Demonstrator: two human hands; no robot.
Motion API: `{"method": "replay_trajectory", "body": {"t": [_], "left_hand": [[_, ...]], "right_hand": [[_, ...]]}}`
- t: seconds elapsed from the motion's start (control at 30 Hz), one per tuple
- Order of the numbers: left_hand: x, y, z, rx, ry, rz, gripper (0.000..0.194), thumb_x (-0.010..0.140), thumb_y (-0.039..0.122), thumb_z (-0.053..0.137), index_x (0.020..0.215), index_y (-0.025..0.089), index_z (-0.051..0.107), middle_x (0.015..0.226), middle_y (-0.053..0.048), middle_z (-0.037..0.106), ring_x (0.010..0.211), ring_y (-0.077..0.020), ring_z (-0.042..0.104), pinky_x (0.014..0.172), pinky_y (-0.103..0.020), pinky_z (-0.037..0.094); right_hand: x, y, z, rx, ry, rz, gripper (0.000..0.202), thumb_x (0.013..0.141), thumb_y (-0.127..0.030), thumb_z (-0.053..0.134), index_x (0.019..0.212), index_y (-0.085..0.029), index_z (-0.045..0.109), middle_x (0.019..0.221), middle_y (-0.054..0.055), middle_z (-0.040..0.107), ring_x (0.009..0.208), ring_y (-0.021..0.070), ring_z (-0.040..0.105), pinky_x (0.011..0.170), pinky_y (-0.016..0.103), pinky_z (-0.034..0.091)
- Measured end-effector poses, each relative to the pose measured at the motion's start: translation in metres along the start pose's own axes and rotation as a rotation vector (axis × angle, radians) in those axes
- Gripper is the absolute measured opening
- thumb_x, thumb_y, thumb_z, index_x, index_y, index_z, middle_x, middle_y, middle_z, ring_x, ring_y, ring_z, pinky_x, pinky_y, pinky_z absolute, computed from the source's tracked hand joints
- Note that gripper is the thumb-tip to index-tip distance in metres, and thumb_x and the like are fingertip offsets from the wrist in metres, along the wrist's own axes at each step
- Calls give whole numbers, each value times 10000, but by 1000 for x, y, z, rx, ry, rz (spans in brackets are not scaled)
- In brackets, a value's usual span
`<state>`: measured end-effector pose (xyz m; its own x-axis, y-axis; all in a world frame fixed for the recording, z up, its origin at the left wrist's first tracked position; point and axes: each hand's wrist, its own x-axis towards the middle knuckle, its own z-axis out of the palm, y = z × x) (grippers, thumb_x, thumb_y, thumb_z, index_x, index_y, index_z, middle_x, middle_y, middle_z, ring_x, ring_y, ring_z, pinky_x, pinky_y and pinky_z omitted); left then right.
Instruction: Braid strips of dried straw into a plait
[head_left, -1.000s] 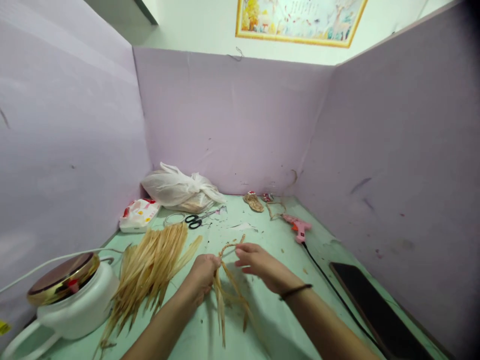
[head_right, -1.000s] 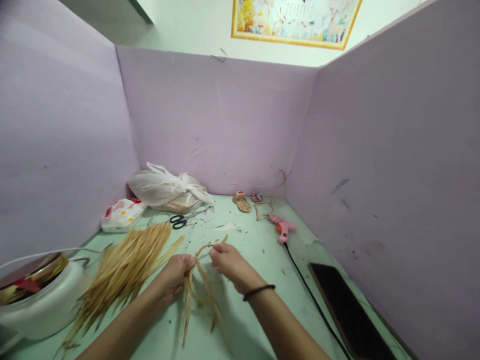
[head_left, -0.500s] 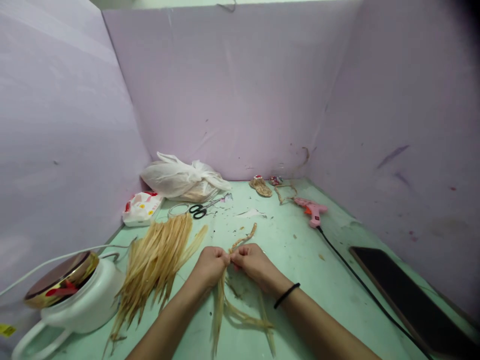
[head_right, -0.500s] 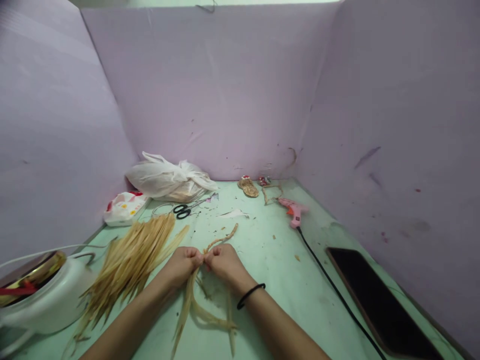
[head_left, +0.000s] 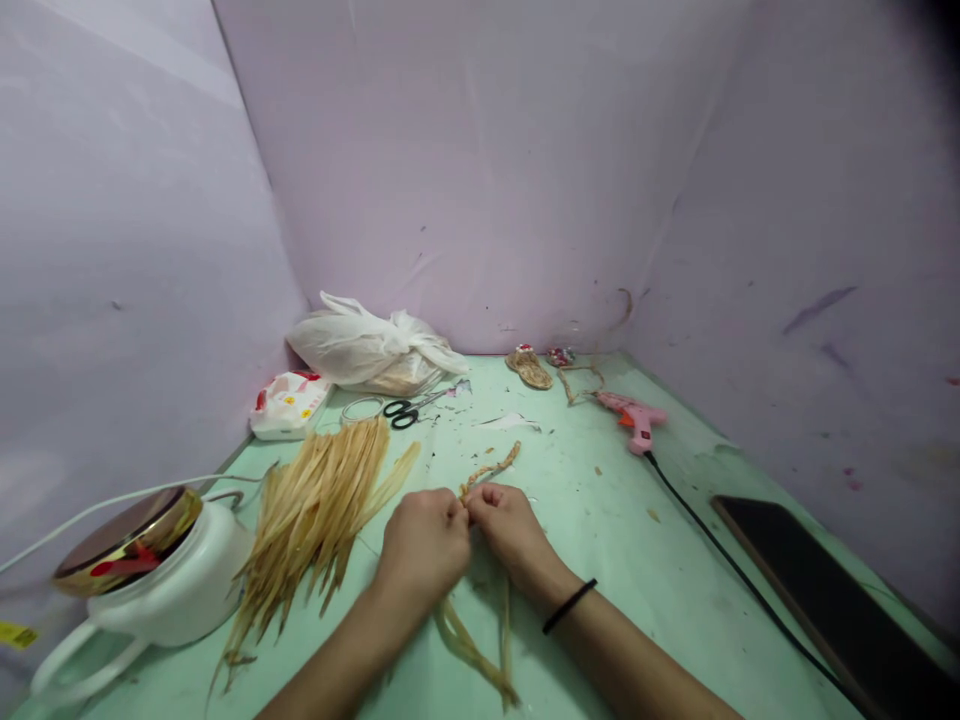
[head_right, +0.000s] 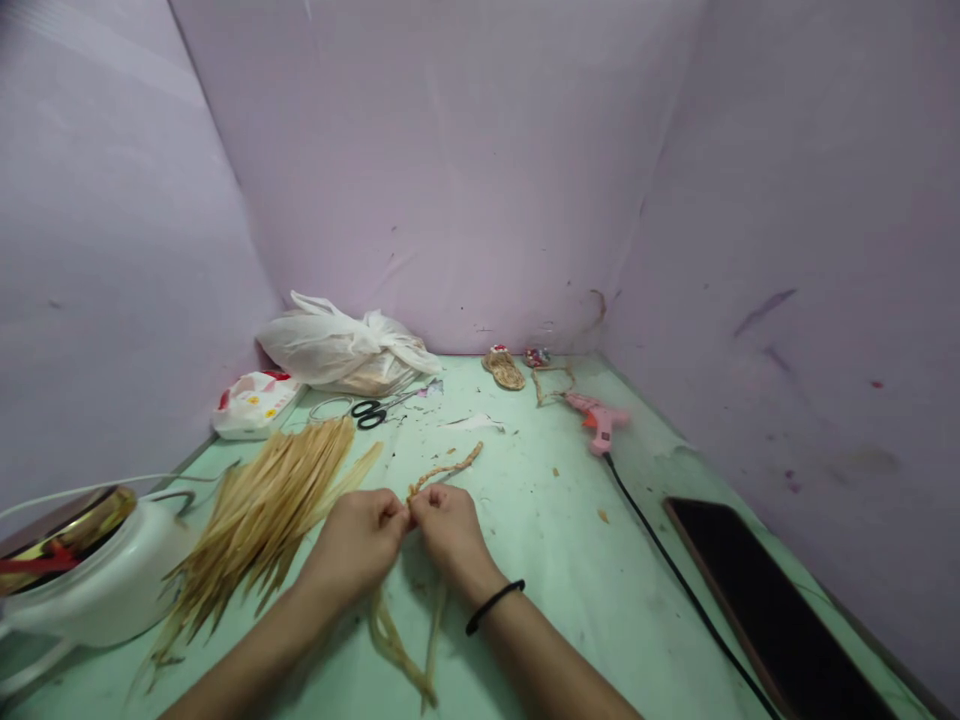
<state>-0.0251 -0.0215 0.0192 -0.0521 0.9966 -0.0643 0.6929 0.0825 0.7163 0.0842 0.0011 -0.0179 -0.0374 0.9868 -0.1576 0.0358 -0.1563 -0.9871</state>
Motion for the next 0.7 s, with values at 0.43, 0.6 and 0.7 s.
{"method": "replay_trajectory", "body": {"t": [0.43,0.6,0.7], "left_hand": [[-7,8,-7,-123,78,38,209,750,254,484,829,152,649,593,-35,612,512,-141,545,526,-254,392],[9,2,-12,-560,-298,-323,176,710,250,500,735,109,602,371,59,439,278,-70,343,308,-194,271],[13,-5,-6,-584,-337,-319,158,657,245,539,562,118,549,426,24,498,312,-61,397,319,-187,322]], "right_hand": [[-6,-6,-2,155,-15,62,107,583,-190,473,485,-177,433,395,-80,347,386,59,271,413,207,218],[-10,-10,-1,98,-96,28,137,610,-208,478,486,-179,429,397,-69,389,379,58,285,410,206,213],[-7,-7,-1,49,-130,-22,135,634,-217,466,507,-176,444,446,-34,481,420,77,370,439,207,266]]}}
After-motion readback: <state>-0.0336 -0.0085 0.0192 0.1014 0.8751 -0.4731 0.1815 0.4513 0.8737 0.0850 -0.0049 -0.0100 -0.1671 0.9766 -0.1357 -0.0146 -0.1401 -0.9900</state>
